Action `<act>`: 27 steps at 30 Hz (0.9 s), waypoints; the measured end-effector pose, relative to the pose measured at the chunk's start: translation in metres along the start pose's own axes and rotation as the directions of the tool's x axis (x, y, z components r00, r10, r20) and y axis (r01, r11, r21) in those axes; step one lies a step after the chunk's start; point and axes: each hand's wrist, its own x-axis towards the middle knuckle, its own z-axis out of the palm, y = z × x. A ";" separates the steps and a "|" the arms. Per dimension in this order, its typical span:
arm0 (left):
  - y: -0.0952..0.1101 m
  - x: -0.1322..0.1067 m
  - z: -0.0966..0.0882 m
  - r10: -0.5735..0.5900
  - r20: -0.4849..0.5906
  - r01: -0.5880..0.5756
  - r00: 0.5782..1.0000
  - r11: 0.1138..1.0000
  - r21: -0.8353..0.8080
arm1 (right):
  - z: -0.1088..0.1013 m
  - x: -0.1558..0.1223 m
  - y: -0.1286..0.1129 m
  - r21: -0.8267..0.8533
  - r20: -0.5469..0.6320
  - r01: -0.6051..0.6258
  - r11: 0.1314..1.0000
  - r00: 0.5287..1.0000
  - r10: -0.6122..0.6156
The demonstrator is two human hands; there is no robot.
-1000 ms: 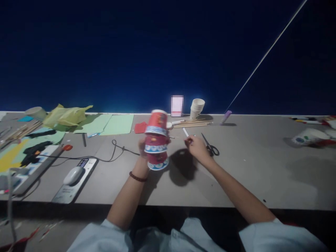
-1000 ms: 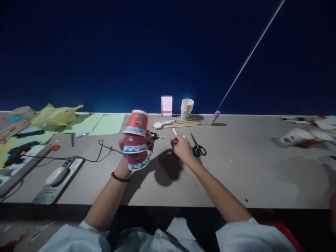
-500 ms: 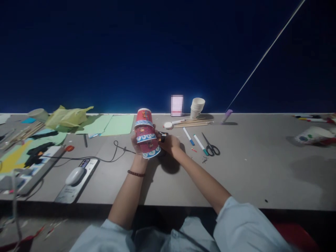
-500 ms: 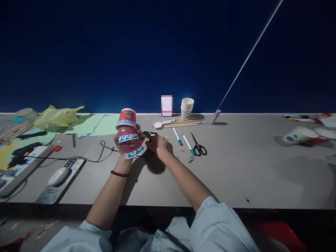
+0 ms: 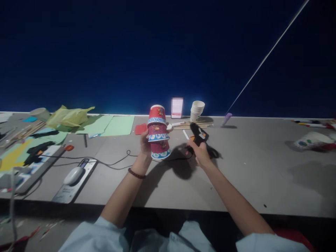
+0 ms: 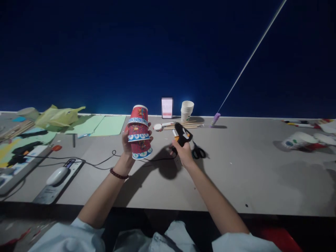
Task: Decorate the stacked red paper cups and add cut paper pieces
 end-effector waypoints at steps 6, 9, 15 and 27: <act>-0.013 0.019 -0.010 -0.069 0.007 0.068 0.998 0.995 0.072 | -0.007 -0.016 -0.010 0.027 -0.027 0.269 0.963 0.963 -0.268; -0.023 0.016 -0.017 -0.141 0.036 0.139 0.989 0.989 0.054 | -0.007 -0.025 -0.009 -0.043 0.041 0.331 0.942 0.943 -0.330; -0.036 0.009 -0.023 -0.217 0.053 0.215 0.975 0.975 0.048 | -0.008 -0.037 0.003 -0.192 0.117 0.361 0.913 0.932 -0.344; -0.045 0.010 -0.030 -0.128 0.050 0.129 0.991 0.991 -0.019 | -0.011 -0.047 0.008 -0.568 0.271 0.626 0.535 0.756 -0.596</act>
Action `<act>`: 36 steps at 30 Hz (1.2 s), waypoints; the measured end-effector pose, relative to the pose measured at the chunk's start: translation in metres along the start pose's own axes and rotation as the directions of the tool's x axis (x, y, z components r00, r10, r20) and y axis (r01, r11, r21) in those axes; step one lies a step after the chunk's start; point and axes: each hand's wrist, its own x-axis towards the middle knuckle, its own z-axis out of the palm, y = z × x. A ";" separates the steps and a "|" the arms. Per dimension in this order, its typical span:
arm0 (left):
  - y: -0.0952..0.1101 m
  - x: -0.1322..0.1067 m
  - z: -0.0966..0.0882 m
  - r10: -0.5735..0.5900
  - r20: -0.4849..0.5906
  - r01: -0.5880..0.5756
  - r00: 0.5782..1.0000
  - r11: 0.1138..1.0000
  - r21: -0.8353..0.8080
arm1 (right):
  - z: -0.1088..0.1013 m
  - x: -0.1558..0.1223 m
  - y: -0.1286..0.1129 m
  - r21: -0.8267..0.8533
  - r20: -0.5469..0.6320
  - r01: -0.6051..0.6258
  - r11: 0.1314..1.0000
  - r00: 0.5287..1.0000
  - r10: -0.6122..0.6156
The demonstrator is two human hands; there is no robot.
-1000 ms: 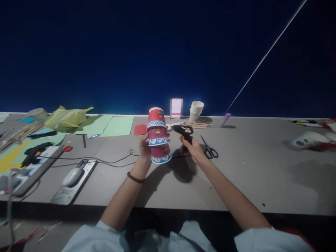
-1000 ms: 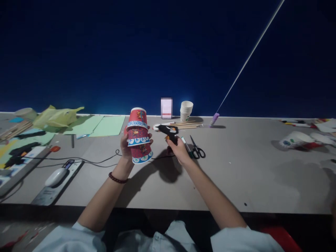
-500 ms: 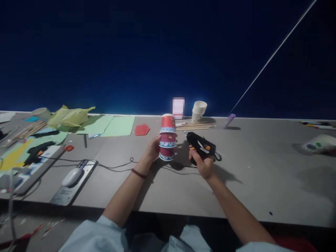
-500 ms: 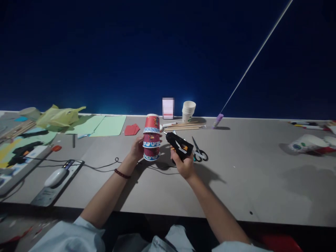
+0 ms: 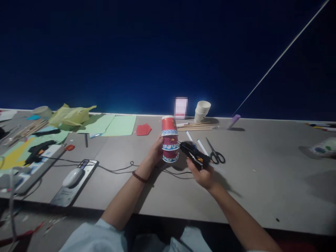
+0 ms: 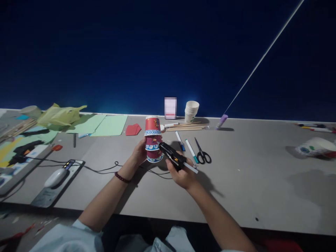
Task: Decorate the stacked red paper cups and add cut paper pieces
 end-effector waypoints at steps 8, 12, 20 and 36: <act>-0.005 0.002 -0.007 0.022 0.023 -0.023 0.999 0.998 0.058 | -0.004 0.006 -0.007 0.005 0.060 -0.035 0.999 0.998 0.035; -0.007 0.002 -0.007 0.021 0.045 -0.024 0.999 0.998 0.063 | -0.004 0.007 -0.011 0.022 0.095 -0.043 0.999 0.995 0.041; -0.007 -0.001 -0.001 0.017 0.067 -0.023 0.998 0.995 0.096 | -0.002 0.008 -0.012 0.043 0.099 -0.015 0.999 0.995 0.011; -0.007 -0.002 -0.005 0.001 0.069 -0.009 0.998 0.993 0.116 | -0.002 0.009 -0.014 -0.013 0.071 -0.008 1.000 0.997 0.009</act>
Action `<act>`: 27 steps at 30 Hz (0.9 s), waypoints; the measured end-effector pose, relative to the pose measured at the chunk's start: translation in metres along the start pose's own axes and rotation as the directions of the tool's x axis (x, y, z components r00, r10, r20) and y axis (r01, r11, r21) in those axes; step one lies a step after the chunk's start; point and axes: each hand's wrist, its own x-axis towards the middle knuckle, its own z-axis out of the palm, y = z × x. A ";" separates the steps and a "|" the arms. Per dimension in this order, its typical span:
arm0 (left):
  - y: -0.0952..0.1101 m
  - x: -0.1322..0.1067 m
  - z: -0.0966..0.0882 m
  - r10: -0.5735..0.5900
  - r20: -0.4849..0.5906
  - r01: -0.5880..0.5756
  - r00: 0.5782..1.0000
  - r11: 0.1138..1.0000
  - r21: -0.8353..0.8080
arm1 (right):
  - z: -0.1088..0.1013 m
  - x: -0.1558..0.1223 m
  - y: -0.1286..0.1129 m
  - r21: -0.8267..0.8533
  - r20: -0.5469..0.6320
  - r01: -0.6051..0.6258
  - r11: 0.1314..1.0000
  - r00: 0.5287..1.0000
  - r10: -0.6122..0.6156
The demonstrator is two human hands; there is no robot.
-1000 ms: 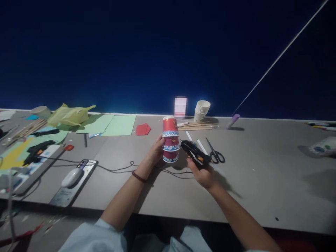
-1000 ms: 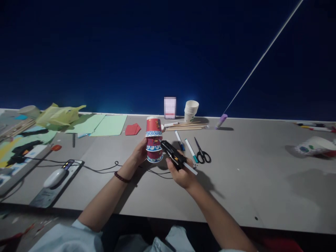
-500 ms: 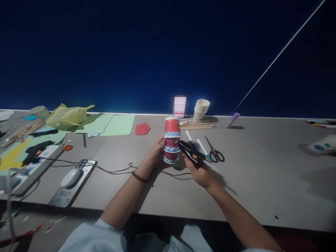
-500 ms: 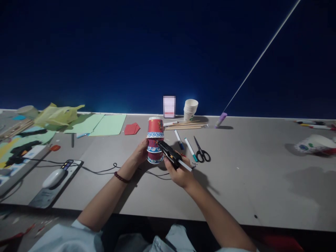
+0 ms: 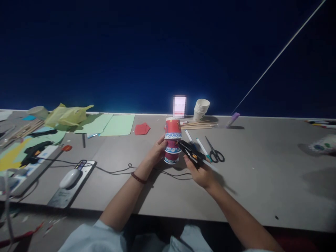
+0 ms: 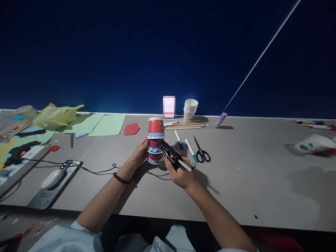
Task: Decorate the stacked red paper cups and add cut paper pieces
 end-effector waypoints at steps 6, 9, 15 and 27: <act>0.001 -0.001 0.002 0.001 -0.019 -0.001 1.000 1.000 -0.008 | 0.000 -0.001 0.002 -0.010 0.012 -0.015 1.000 1.000 0.016; 0.002 -0.001 0.004 -0.005 -0.023 0.004 1.000 1.000 -0.005 | 0.000 0.000 0.001 -0.007 0.026 -0.023 1.000 0.999 0.023; 0.003 -0.001 0.005 -0.004 -0.015 0.004 1.000 1.000 -0.001 | -0.002 0.001 0.000 -0.015 0.025 -0.015 1.000 1.000 0.015; 0.002 -0.002 0.008 0.003 -0.027 -0.003 1.000 1.000 0.004 | -0.001 -0.001 0.000 -0.005 0.040 -0.008 1.000 0.999 0.009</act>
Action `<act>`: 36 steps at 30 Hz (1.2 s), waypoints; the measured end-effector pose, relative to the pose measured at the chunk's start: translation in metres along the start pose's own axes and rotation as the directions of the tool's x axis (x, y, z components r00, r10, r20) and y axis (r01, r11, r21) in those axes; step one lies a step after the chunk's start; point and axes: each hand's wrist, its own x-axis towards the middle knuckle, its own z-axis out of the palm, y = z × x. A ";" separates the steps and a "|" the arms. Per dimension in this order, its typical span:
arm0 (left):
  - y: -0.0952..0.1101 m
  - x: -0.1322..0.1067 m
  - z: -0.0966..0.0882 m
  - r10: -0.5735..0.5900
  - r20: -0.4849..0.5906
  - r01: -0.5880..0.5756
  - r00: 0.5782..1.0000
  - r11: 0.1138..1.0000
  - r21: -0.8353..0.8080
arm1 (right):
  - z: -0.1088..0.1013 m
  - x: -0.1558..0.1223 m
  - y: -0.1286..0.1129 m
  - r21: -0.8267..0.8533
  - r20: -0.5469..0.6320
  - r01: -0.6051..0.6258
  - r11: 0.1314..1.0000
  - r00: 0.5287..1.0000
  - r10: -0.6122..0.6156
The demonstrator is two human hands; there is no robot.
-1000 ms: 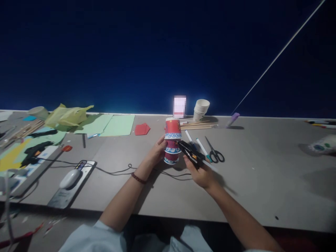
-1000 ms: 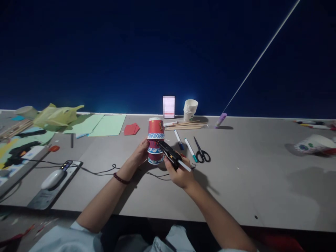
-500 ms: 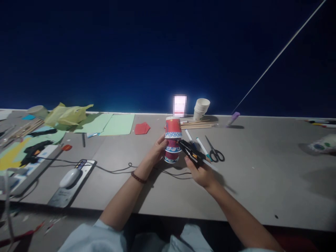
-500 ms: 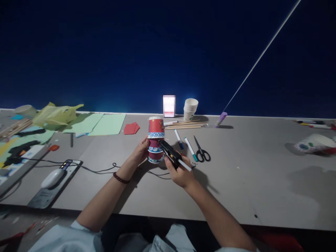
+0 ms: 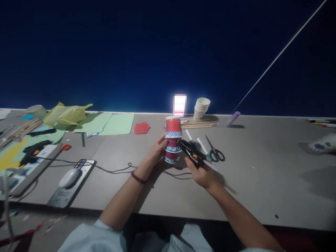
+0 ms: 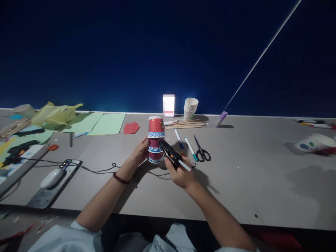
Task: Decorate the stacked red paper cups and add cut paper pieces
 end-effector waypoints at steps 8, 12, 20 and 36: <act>0.002 -0.001 0.003 -0.003 -0.003 0.003 1.000 1.000 -0.014 | 0.000 0.000 0.000 0.006 -0.007 -0.011 1.000 1.000 0.011; 0.002 -0.001 0.004 -0.004 -0.006 0.003 1.000 1.000 -0.016 | 0.000 0.000 -0.001 -0.004 -0.010 -0.026 1.000 1.000 0.025; 0.002 0.000 0.005 0.007 -0.042 -0.008 0.999 1.000 -0.022 | 0.001 -0.002 0.001 0.007 0.006 -0.025 1.000 1.000 0.025; 0.001 0.002 0.001 0.024 -0.049 -0.025 0.999 1.000 -0.013 | 0.000 0.000 -0.003 0.005 -0.008 0.003 1.000 1.000 -0.003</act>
